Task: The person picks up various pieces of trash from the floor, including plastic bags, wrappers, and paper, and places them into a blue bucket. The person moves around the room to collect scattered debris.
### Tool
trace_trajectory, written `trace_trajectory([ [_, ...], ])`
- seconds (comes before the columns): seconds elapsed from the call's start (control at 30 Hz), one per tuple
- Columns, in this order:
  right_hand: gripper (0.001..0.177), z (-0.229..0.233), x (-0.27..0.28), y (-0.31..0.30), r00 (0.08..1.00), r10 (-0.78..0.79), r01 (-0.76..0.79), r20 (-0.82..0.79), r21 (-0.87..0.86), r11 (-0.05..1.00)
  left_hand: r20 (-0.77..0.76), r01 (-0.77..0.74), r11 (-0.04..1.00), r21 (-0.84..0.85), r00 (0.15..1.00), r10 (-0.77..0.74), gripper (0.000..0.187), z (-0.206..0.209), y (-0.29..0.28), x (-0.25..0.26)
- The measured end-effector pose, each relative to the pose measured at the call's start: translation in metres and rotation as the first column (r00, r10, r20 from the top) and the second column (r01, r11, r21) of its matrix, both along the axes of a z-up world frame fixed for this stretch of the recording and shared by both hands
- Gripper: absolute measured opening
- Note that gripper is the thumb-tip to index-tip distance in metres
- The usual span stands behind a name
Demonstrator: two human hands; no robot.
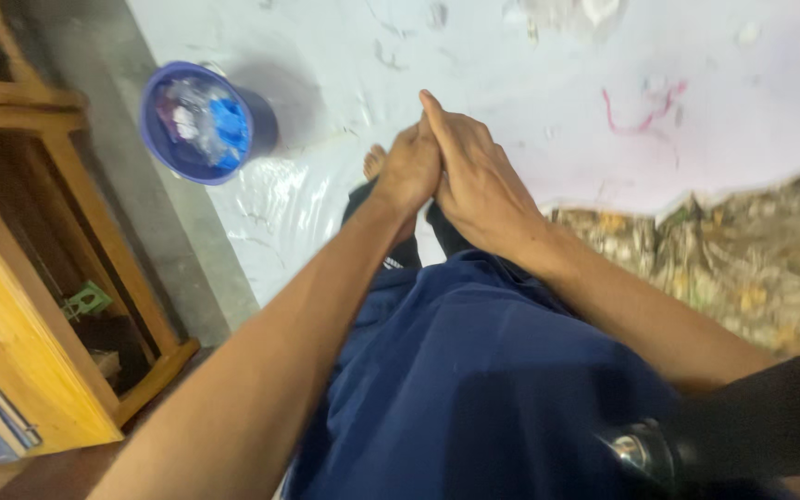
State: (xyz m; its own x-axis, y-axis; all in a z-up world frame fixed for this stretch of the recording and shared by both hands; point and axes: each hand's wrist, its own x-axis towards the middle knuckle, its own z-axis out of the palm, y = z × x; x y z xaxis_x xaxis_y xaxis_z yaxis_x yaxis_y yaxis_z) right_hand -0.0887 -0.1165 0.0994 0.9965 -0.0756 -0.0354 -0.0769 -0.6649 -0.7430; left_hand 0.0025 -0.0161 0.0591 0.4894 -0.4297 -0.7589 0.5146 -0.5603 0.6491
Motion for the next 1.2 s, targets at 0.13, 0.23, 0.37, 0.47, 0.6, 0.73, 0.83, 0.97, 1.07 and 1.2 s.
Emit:
trace_trajectory([
  [0.13, 0.073, 0.019, 0.01, -0.004, 0.997, 0.053, -0.053, 0.052, -0.008, 0.999, -0.271, -0.271, 0.95, -0.154, 0.936, 0.223, 0.072, 0.04, 0.001, -0.005],
  [0.23, 0.064, 0.033, 0.016, -0.002, 0.992, 0.126, -0.125, 0.026, -0.025, 0.992, -0.393, -0.44, 0.857, -0.269, 0.862, 0.319, 0.073, 0.068, 0.016, -0.005],
  [0.37, 0.051, 0.047, 0.024, 0.018, 0.977, 0.203, -0.197, 0.06, -0.101, 0.975, -0.329, -0.365, 0.855, -0.369, 0.911, 0.247, 0.078, 0.095, 0.049, -0.004],
  [0.47, 0.043, 0.048, 0.032, 0.039, 0.967, 0.235, -0.221, 0.099, -0.13, 0.967, -0.315, -0.353, 0.848, -0.395, 0.919, 0.236, 0.077, 0.103, 0.076, 0.0],
  [0.6, 0.035, 0.048, 0.05, 0.068, 0.983, 0.181, -0.181, 0.025, -0.025, 0.983, -0.358, -0.416, 0.814, -0.405, 0.892, 0.278, 0.069, 0.098, 0.113, 0.009],
  [0.73, 0.031, 0.046, 0.088, 0.111, 0.961, 0.224, -0.218, -0.16, 0.055, 0.974, -0.393, -0.586, 0.725, -0.364, 0.802, 0.45, 0.049, 0.082, 0.158, 0.019],
  [0.83, 0.045, 0.044, 0.115, 0.15, 0.922, 0.333, -0.321, -0.198, 0.093, 0.943, -0.405, -0.661, 0.633, -0.403, 0.749, 0.524, 0.033, 0.064, 0.204, 0.035],
  [0.97, 0.074, 0.043, 0.142, 0.19, 0.882, 0.449, -0.444, -0.139, 0.066, 0.893, -0.378, -0.708, 0.607, -0.361, 0.706, 0.598, 0.031, 0.041, 0.261, 0.064],
  [1.07, 0.068, 0.043, 0.151, 0.213, 0.909, 0.375, -0.374, -0.18, 0.041, 0.926, -0.304, -0.748, 0.612, -0.256, 0.663, 0.684, 0.032, 0.027, 0.3, 0.095],
  [1.2, 0.06, 0.041, 0.152, 0.223, 0.912, 0.336, -0.347, -0.236, -0.007, 0.938, -0.215, -0.779, 0.619, -0.099, 0.624, 0.751, 0.042, 0.001, 0.336, 0.141],
])
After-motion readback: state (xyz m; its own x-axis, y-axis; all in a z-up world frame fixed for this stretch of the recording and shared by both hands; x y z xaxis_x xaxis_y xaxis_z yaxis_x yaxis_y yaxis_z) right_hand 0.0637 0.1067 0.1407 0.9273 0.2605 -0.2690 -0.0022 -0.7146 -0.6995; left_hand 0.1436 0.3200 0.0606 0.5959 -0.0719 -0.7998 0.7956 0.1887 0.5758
